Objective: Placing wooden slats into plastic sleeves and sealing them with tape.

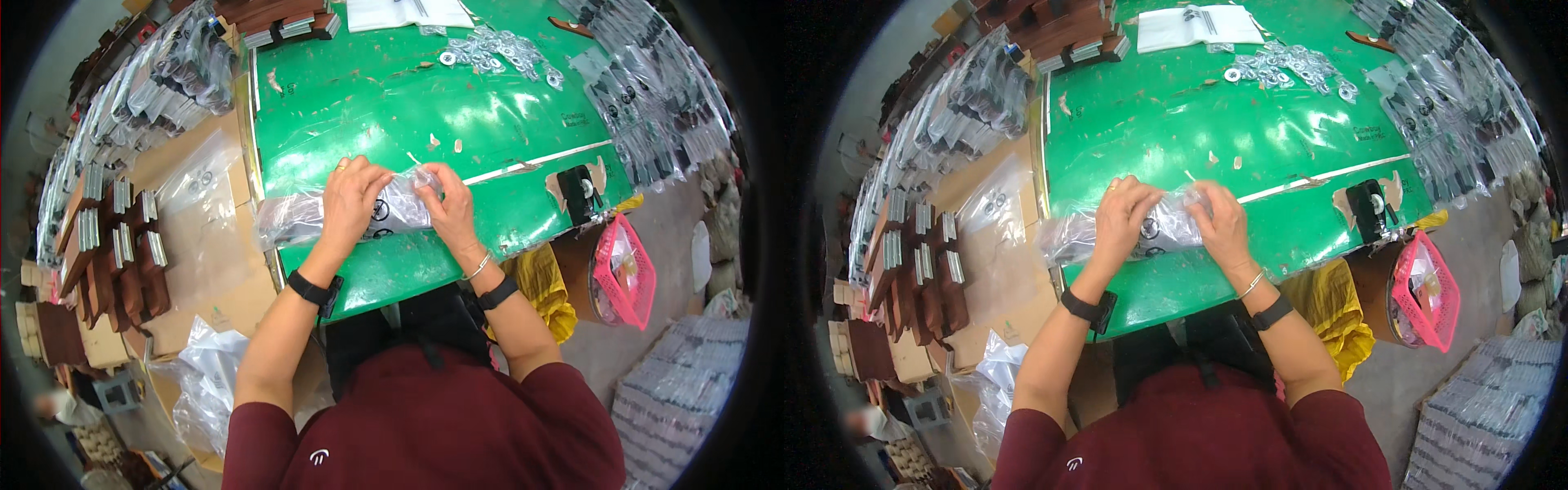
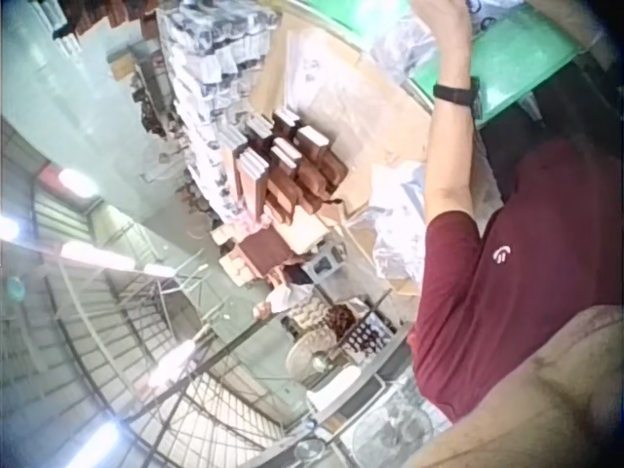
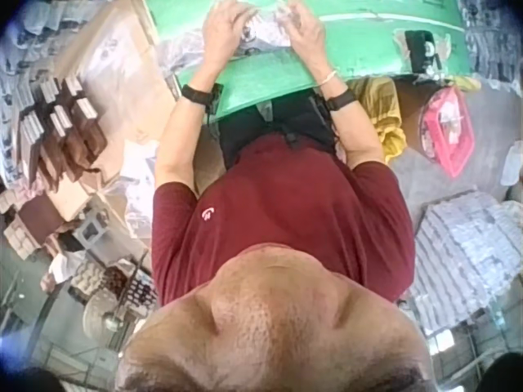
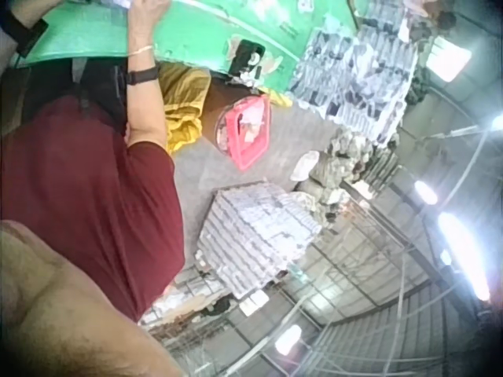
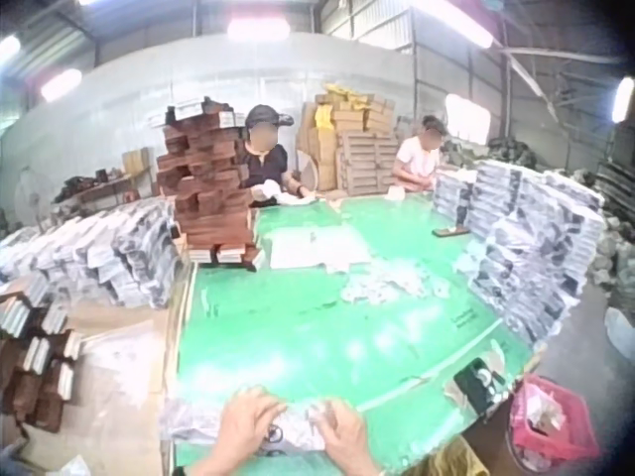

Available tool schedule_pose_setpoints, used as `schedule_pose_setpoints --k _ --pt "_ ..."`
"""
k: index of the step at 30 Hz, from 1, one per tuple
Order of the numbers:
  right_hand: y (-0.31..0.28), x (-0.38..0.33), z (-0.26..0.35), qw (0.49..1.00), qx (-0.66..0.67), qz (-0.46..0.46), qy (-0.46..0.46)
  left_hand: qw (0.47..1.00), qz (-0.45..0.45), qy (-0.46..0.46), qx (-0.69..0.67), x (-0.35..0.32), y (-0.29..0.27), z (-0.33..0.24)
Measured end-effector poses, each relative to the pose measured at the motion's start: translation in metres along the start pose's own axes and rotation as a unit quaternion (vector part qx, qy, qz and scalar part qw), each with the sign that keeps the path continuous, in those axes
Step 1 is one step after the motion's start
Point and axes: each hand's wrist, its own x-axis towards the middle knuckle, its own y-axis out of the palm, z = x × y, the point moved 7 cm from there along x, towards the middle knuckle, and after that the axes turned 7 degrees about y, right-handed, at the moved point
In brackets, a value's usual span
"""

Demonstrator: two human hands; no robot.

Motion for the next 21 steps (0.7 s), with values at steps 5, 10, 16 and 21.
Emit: schedule_pose_setpoints --k 5,10,16,21 --pt "-0.006 0.004 0.015 0.997 0.069 -0.029 -0.002 0.995 -0.046 -0.054 -0.076 -0.003 0.009 0.012" --pt "-0.001 0.015 0.002 0.998 0.008 0.035 0.057 0.995 -0.042 -0.073 -0.053 -0.006 0.013 0.013" --pt "0.009 0.027 -0.010 0.986 -0.031 0.078 0.143 0.995 -0.044 -0.084 0.010 -0.006 0.016 0.012" --pt "0.015 0.024 -0.008 0.986 -0.020 0.068 0.152 0.995 -0.025 -0.090 0.042 -0.003 0.022 0.012"
